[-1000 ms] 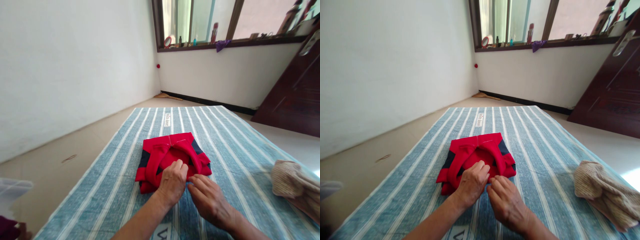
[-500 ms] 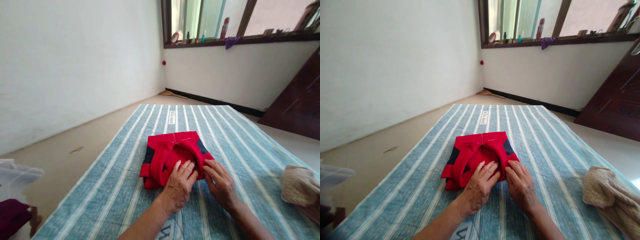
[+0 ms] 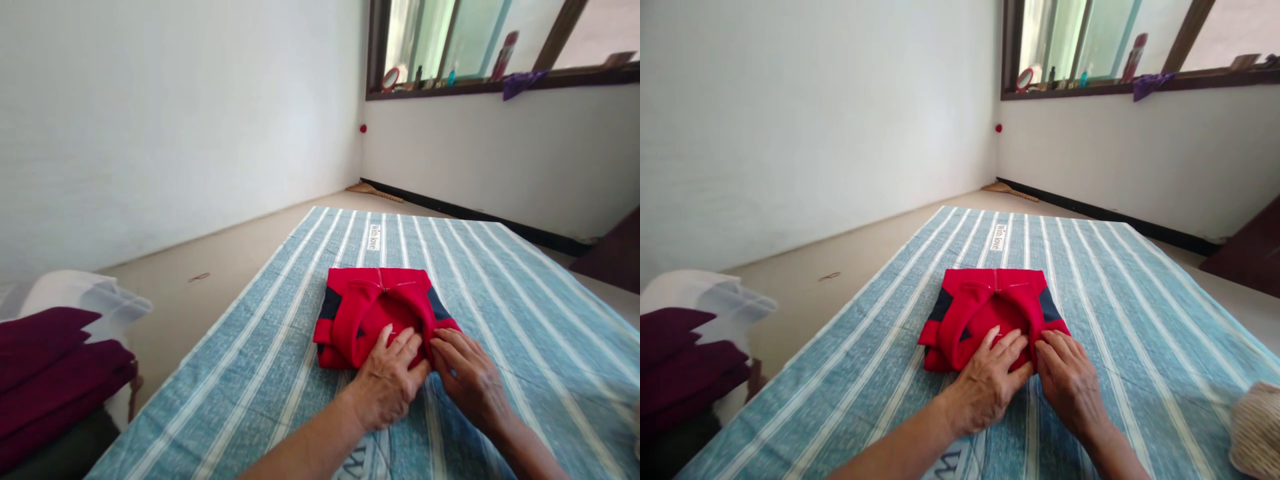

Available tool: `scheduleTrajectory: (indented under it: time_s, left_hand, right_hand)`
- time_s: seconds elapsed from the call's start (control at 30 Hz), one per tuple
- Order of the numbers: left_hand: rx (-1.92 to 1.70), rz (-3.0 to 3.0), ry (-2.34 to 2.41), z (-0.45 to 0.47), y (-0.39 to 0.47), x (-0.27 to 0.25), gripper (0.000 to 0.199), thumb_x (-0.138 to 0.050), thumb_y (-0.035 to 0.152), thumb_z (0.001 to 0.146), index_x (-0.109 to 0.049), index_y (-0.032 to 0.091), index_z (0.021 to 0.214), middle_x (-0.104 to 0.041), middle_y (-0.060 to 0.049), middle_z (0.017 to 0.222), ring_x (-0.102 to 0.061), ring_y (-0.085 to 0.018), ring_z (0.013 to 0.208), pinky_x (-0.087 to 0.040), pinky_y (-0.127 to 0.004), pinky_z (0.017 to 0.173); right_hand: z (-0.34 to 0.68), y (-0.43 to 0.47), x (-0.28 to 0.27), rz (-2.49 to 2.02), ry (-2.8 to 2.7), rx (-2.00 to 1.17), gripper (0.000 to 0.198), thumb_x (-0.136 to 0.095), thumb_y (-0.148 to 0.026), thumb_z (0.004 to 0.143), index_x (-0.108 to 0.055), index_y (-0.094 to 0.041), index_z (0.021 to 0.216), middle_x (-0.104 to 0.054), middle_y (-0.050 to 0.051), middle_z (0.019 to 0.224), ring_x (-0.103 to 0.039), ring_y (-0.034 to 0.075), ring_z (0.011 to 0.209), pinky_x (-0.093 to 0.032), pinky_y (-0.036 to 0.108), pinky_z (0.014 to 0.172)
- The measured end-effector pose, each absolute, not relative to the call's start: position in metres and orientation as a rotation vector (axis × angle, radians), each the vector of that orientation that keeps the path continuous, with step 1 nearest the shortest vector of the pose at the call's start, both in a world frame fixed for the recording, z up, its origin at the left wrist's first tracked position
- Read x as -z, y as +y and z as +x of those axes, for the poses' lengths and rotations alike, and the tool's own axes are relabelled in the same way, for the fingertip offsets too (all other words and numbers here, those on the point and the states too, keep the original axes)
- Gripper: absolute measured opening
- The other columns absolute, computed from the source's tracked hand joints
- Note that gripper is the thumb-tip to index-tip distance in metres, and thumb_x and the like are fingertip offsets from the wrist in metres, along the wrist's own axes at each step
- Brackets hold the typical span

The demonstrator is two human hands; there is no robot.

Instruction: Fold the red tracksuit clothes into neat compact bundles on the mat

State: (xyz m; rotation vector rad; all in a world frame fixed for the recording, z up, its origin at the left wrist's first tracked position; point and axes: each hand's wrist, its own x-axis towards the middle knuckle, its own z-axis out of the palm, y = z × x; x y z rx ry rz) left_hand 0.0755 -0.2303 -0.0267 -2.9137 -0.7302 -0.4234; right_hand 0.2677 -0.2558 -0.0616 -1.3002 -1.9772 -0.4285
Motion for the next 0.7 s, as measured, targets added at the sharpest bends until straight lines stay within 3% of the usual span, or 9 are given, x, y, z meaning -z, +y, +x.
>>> scheduleTrajectory:
  time_s: [0.33, 0.7]
  left_hand:
    - [0.383, -2.911, -0.754, 0.074, -0.236, 0.025, 0.031, -0.040, 0.025, 0.093, -0.055, 0.020, 0.119, -0.049, -0.012, 0.137, -0.038, -0.026, 0.132, -0.029, -0.052, 0.107]
    - [0.500, -2.943, -0.875, 0.077, -0.255, 0.034, 0.033, -0.041, 0.027, 0.092, -0.056, 0.015, 0.119, -0.050, -0.014, 0.138, -0.037, -0.027, 0.133, -0.023, -0.051, 0.110]
  right_hand:
    - [0.272, -0.234, 0.021, -1.576, -2.309, 0.148, 0.029, -0.045, -0.027, 0.091, -0.059, -0.022, 0.067, -0.059, 0.001, 0.067, -0.057, 0.014, 0.059, -0.039, 0.026, 0.056]
    - [0.260, -0.207, -0.033, -1.919, -2.671, -0.322, 0.024, -0.049, -0.023, 0.083, -0.069, -0.020, 0.069, -0.070, 0.008, 0.072, -0.064, 0.021, 0.067, -0.033, 0.028, 0.055]
